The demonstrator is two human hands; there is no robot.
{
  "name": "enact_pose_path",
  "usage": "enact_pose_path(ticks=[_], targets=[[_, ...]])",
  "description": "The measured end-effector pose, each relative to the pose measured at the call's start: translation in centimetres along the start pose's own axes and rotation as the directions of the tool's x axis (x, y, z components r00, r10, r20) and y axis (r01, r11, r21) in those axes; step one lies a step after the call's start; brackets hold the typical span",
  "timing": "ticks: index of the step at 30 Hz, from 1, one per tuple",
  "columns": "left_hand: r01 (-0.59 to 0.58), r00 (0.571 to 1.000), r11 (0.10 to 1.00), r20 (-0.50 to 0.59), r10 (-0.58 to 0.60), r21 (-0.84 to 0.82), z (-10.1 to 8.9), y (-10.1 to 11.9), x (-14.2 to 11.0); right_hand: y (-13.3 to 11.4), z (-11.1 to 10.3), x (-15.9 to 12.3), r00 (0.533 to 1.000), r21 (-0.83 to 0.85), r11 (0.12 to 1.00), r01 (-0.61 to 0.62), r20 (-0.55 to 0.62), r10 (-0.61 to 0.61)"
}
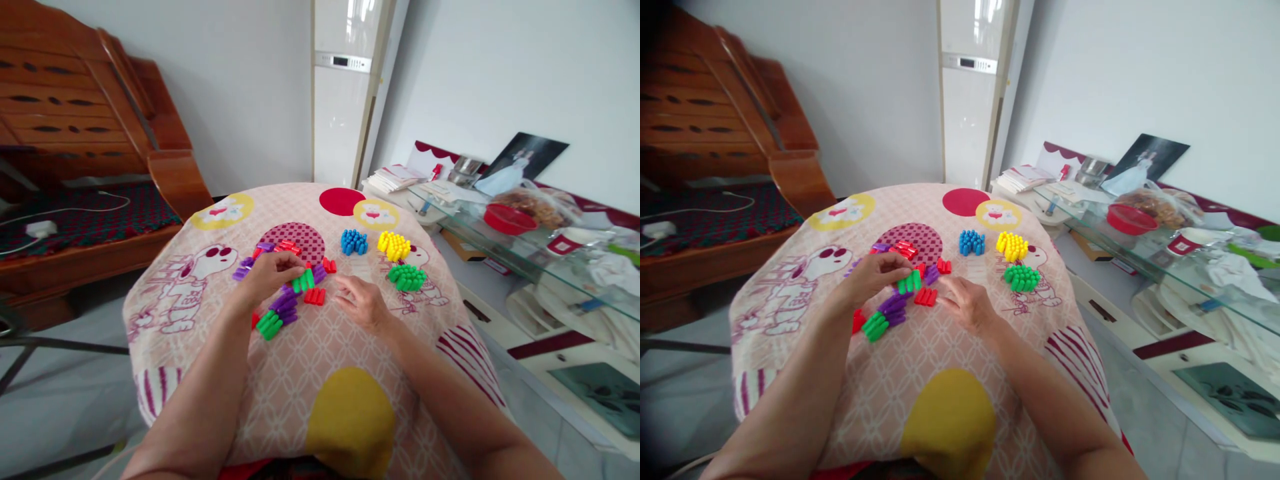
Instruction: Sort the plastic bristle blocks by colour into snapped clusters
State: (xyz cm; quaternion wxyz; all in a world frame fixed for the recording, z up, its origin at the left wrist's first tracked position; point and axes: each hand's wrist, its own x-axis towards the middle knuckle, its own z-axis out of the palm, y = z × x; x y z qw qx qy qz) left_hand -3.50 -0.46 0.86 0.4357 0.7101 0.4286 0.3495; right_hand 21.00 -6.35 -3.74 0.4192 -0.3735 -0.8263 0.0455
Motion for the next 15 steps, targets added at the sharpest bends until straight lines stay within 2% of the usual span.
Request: enact_pose_path(ticks=[4, 8, 15], targets=[[-0.016, 0.99, 1.0, 0.141, 0.017, -0.011, 3.1, 1.0, 0.2, -0.5, -0.2, 0.1, 0.998, 0.004, 0.998, 0.062, 0.003, -0.062], [0.008, 0.992, 1.0, 0.127, -0.008, 0.001, 4.3, 1.2, 0.4, -0.8, -0.8, 0.2, 0.993, -0.021, 0.993, 0.114, -0.003, -0.114], [0.114, 0.989, 0.978, 0.116, -0.094, -0.173, 5.2, 1.1, 0.3, -1.5, -1.3, 0.5, 0.988, -0.035, 0.988, 0.151, 0.01, -0.151]])
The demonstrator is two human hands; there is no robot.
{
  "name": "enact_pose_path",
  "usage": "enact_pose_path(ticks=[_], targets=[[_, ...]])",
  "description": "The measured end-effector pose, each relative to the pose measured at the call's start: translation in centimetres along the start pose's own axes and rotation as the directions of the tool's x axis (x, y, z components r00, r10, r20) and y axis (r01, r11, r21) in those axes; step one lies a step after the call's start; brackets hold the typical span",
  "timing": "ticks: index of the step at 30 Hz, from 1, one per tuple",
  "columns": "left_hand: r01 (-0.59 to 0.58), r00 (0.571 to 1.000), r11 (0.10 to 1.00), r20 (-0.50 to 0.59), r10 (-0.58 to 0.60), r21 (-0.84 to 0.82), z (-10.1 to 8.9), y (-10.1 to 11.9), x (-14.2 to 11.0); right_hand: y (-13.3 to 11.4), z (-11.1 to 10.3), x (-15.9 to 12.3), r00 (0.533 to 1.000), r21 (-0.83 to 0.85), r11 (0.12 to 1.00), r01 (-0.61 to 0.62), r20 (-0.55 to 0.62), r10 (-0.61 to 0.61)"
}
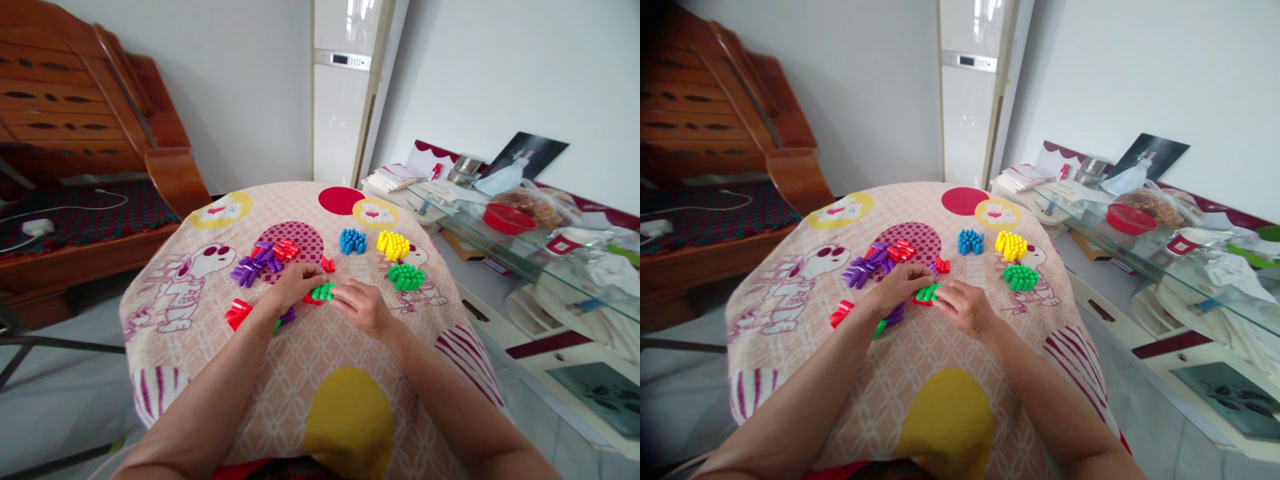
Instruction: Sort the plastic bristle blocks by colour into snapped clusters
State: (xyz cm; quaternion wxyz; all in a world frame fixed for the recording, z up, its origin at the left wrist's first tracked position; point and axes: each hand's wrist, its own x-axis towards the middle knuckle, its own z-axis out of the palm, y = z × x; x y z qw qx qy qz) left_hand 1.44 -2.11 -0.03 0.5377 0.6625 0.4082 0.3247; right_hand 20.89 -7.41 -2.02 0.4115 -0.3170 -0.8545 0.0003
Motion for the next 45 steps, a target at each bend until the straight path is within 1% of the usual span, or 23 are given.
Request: enact_pose_path(ticks=[2, 5, 7, 10, 13, 15, 16, 18, 19, 20, 22, 24, 25, 26, 28, 33, 35, 37, 40, 42, 44, 45], targets=[[0.026, 1.0, 0.999, -0.005, -0.026, -0.024, 0.3, 0.0, 0.0, -0.1, -0.1, -0.1, 1.0, -0.032, 0.999, -0.013, 0.018, 0.014], [0.048, 0.999, 0.997, -0.01, -0.049, -0.062, 0.6, -0.1, 0.1, -0.2, -0.1, -0.2, 1.0, -0.055, 0.998, -0.002, 0.019, 0.003], [0.054, 0.999, 0.995, 0.002, -0.054, -0.081, 0.7, -0.2, 0.2, -0.2, 0.0, -0.3, 1.0, -0.058, 0.998, 0.003, 0.023, -0.001], [0.064, 0.998, 0.995, 0.019, -0.063, -0.079, 0.8, -0.5, 0.2, -0.1, -0.1, -0.1, 0.999, -0.039, 0.999, -0.03, 0.042, 0.032], [0.089, 0.994, 0.992, 0.072, -0.082, -0.091, 0.7, -0.8, 0.2, 0.4, -1.6, 0.3, 0.991, 0.043, 0.991, -0.125, 0.054, 0.122], [0.099, 0.99, 0.99, 0.11, -0.088, -0.099, 0.6, -0.9, 0.3, 1.2, -3.7, 0.3, 0.965, 0.091, 0.962, -0.256, 0.084, 0.248], [0.1, 0.989, 0.99, 0.12, -0.088, -0.097, 0.5, -1.0, 0.3, 1.7, -5.0, 0.2, 0.939, 0.102, 0.937, -0.336, 0.118, 0.324], [0.094, 0.989, 0.992, 0.123, -0.083, -0.083, 0.2, -1.0, 0.4, 3.1, -7.8, -0.3, 0.846, 0.094, 0.849, -0.52, 0.189, 0.498], [0.088, 0.99, 0.993, 0.12, -0.079, -0.074, 0.1, -1.0, 0.4, 3.9, -9.2, -0.8, 0.8, 0.102, 0.801, -0.59, 0.209, 0.562], [0.08, 0.991, 0.995, 0.117, -0.072, -0.062, 0.0, -1.0, 0.3, 4.6, -10.5, -1.3, 0.75, 0.11, 0.751, -0.65, 0.252, 0.612], [0.06, 0.992, 0.997, 0.113, -0.056, -0.037, -0.1, -0.9, 0.3, 5.9, -12.7, -2.4, 0.632, 0.092, 0.639, -0.763, 0.312, 0.709], [0.05, 0.992, 0.999, 0.113, -0.047, -0.021, -0.2, -0.9, 0.2, 6.8, -14.1, -3.4, 0.539, 0.063, 0.554, -0.83, 0.345, 0.768], [0.048, 0.993, 0.999, 0.112, -0.046, -0.02, -0.2, -0.9, 0.2, 7.0, -14.5, -3.8, 0.507, 0.049, 0.525, -0.85, 0.353, 0.787], [0.046, 0.993, 0.999, 0.107, -0.044, -0.022, -0.2, -0.8, 0.2, 7.2, -14.8, -4.1, 0.484, 0.038, 0.506, -0.862, 0.359, 0.798], [0.041, 0.995, 0.999, 0.096, -0.038, -0.025, -0.4, -0.8, 0.2, 7.4, -14.8, -4.4, 0.455, 0.021, 0.483, -0.876, 0.37, 0.81], [0.019, 0.999, 0.999, 0.039, -0.018, -0.04, -1.4, -0.6, 0.2, 7.7, -14.3, -4.3, 0.403, -0.047, 0.449, -0.892, 0.366, 0.839], [0.005, 1.0, 0.999, -0.003, -0.005, -0.041, -2.1, -0.6, 0.2, 7.7, -14.1, -4.2, 0.382, -0.084, 0.436, -0.896, 0.353, 0.854], [-0.011, 0.998, 1.0, -0.067, 0.009, -0.023, -2.9, -0.7, 0.1, 7.7, -14.0, -4.1, 0.37, -0.112, 0.43, -0.896, 0.348, 0.861], [-0.035, 0.981, 0.998, -0.189, 0.043, 0.046, -4.4, -0.9, 0.0, 7.5, -14.2, -4.0, 0.373, -0.147, 0.44, -0.886, 0.338, 0.864], [-0.029, 0.963, 0.991, -0.261, 0.062, 0.128, -5.4, -1.1, 0.0, 7.4, -14.3, -3.9, 0.379, -0.158, 0.444, -0.882, 0.322, 0.867], [-0.004, 0.942, 0.968, -0.323, 0.088, 0.252, -6.4, -1.4, -0.2, 7.0, -14.3, -3.5, 0.408, -0.139, 0.459, -0.877, 0.29, 0.866], [0.016, 0.932, 0.944, -0.347, 0.105, 0.33, -6.9, -1.4, -0.4, 6.8, -14.2, -3.3, 0.438, -0.112, 0.48, -0.87, 0.27, 0.857]])
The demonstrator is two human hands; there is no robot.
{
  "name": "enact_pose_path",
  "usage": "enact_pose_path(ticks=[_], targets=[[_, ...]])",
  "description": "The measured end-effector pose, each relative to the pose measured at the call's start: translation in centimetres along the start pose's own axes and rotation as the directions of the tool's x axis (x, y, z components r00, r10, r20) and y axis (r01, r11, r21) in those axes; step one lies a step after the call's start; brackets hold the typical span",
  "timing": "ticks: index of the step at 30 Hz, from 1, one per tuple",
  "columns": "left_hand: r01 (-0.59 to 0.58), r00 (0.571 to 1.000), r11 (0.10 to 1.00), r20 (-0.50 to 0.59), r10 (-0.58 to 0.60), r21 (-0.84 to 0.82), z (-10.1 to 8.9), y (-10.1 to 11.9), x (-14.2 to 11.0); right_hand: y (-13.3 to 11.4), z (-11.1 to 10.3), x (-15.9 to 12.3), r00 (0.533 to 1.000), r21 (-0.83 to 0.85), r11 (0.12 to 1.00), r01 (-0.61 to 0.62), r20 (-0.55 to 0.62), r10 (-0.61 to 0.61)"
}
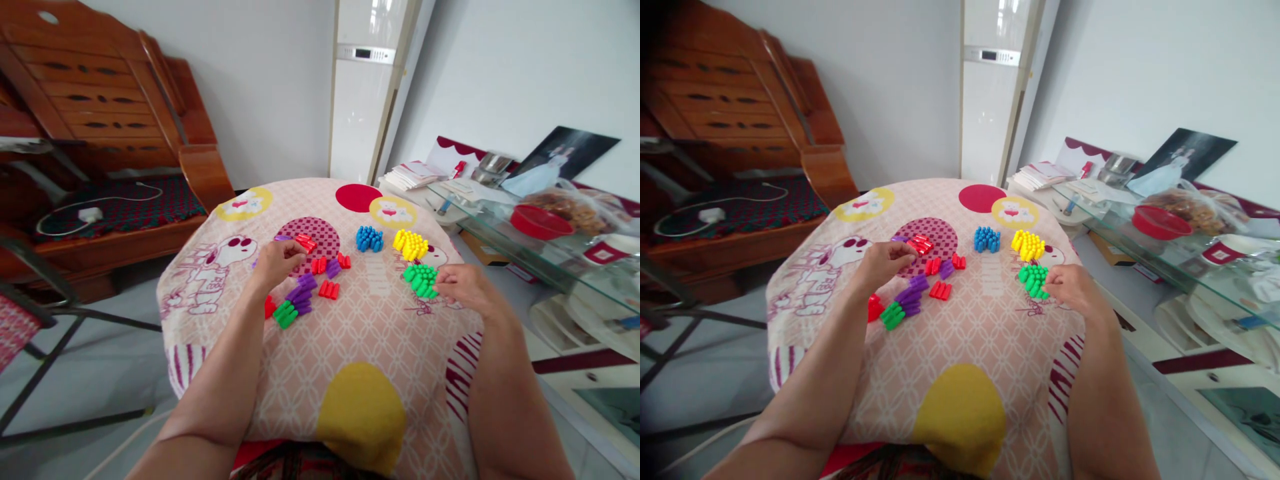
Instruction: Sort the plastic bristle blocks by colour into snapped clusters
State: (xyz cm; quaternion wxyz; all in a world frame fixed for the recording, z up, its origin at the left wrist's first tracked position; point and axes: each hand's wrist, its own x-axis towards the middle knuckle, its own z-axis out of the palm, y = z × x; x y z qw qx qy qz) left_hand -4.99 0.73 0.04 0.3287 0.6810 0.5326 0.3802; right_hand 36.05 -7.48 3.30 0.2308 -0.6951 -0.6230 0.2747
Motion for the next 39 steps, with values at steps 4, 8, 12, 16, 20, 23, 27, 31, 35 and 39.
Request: enact_pose_path(ticks=[4, 8, 12, 16, 20, 23, 27, 31, 35, 39], targets=[[-0.032, 0.996, 0.936, 0.086, 0.001, 0.352, -1.8, -0.1, -0.5, -2.0, 1.5, -0.1, 0.979, 0.101, 0.975, 0.198, -0.079, -0.19], [-0.08, 0.899, 0.855, 0.408, -0.16, 0.512, -2.8, 1.0, -1.4, -3.7, 4.3, 0.2, 0.928, 0.124, 0.921, 0.37, -0.012, -0.371], [-0.124, 0.831, 0.834, 0.516, -0.208, 0.537, -2.6, 1.8, -2.0, -4.7, 7.1, 0.5, 0.878, 0.1, 0.88, 0.464, 0.076, -0.472], [-0.189, 0.837, 0.811, 0.523, -0.162, 0.554, -1.7, 1.7, -2.0, -6.0, 10.6, 0.0, 0.843, 0.117, 0.857, 0.501, 0.156, -0.514], [-0.185, 0.89, 0.842, 0.45, -0.075, 0.507, 0.0, 1.2, -1.7, -7.8, 14.5, -0.8, 0.775, 0.201, 0.786, 0.584, 0.15, -0.614], [-0.177, 0.925, 0.893, 0.381, 0.006, 0.414, 1.5, 1.3, -1.4, -9.0, 16.9, -1.4, 0.685, 0.123, 0.697, 0.707, 0.13, -0.717], [-0.149, 0.919, 0.976, 0.387, 0.078, 0.158, 2.4, 1.3, -1.2, -10.4, 18.9, -2.2, 0.6, -0.128, 0.587, 0.8, 0.219, -0.77], [-0.126, 0.926, 0.991, 0.364, 0.1, 0.049, 2.1, 0.9, -0.8, -11.8, 20.2, -2.9, 0.608, -0.358, 0.496, 0.791, 0.366, -0.705], [-0.105, 0.956, 0.994, 0.276, 0.103, -0.004, 1.8, 0.4, -0.5, -12.6, 20.8, -3.0, 0.618, -0.423, 0.463, 0.779, 0.392, -0.682], [-0.088, 0.978, 0.993, 0.184, 0.102, -0.084, 1.5, 0.3, -0.4, -12.4, 21.3, -2.9, 0.602, -0.38, 0.478, 0.792, 0.354, -0.715]])
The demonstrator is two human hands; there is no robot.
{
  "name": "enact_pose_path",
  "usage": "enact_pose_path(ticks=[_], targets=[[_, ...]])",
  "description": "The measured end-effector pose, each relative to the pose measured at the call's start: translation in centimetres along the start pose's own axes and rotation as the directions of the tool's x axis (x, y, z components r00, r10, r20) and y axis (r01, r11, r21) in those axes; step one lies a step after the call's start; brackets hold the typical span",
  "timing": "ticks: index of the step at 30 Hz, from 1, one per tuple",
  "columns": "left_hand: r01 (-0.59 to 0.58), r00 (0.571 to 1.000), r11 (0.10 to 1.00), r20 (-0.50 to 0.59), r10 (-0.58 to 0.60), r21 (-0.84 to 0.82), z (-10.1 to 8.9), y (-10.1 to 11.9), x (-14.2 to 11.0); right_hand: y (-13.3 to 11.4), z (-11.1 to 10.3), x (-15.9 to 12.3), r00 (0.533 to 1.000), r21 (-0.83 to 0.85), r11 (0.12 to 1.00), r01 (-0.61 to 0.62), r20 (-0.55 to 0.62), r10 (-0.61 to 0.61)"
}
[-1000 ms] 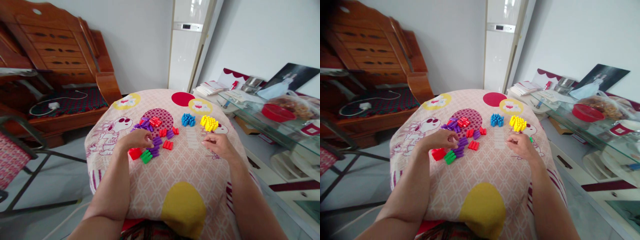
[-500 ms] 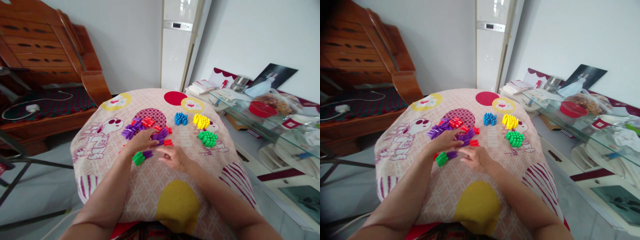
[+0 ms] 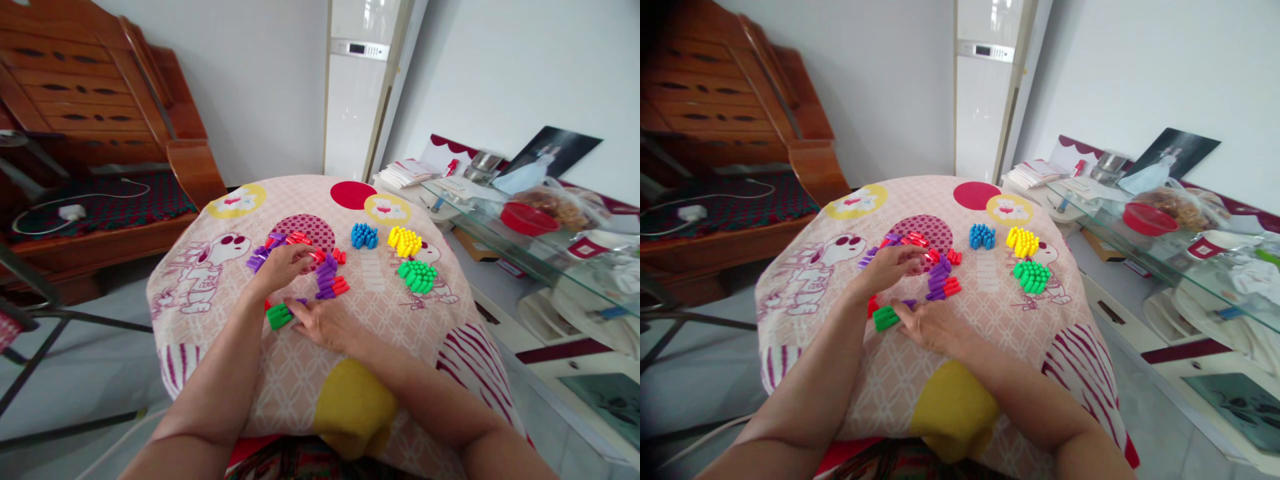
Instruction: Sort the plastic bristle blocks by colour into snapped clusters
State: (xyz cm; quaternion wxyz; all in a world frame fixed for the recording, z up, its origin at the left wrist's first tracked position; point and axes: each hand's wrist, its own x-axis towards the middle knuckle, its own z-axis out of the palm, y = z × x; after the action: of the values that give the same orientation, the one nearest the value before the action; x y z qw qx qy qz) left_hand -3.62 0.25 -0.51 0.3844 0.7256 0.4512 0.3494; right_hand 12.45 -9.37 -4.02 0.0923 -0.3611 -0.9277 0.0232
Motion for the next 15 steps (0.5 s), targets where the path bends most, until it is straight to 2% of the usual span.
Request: enact_pose_path(ticks=[3, 5, 8, 12, 15], targets=[[0.027, 0.989, 0.995, -0.144, -0.041, -0.098, -0.5, 0.0, 0.0, -0.3, 0.4, -0.1, 0.991, -0.022, 0.996, 0.09, -0.1, -0.092], [0.032, 0.971, 0.987, -0.228, -0.069, -0.159, -0.8, 0.0, 0.0, -0.7, 0.6, -0.1, 0.963, -0.06, 0.981, 0.183, -0.19, -0.191], [0.032, 0.957, 0.974, -0.276, -0.095, -0.225, -0.9, 0.2, 0.0, -1.4, 1.1, 0.2, 0.921, -0.095, 0.96, 0.263, -0.271, -0.279], [0.035, 0.958, 0.967, -0.267, -0.105, -0.253, -0.6, 0.4, 0.0, -1.6, 2.0, 0.9, 0.943, -0.061, 0.971, 0.232, -0.23, -0.24], [0.041, 0.96, 0.963, -0.257, -0.113, -0.267, -0.6, 0.3, 0.0, -1.5, 1.9, 1.1, 0.949, -0.051, 0.966, 0.254, -0.182, -0.259]])
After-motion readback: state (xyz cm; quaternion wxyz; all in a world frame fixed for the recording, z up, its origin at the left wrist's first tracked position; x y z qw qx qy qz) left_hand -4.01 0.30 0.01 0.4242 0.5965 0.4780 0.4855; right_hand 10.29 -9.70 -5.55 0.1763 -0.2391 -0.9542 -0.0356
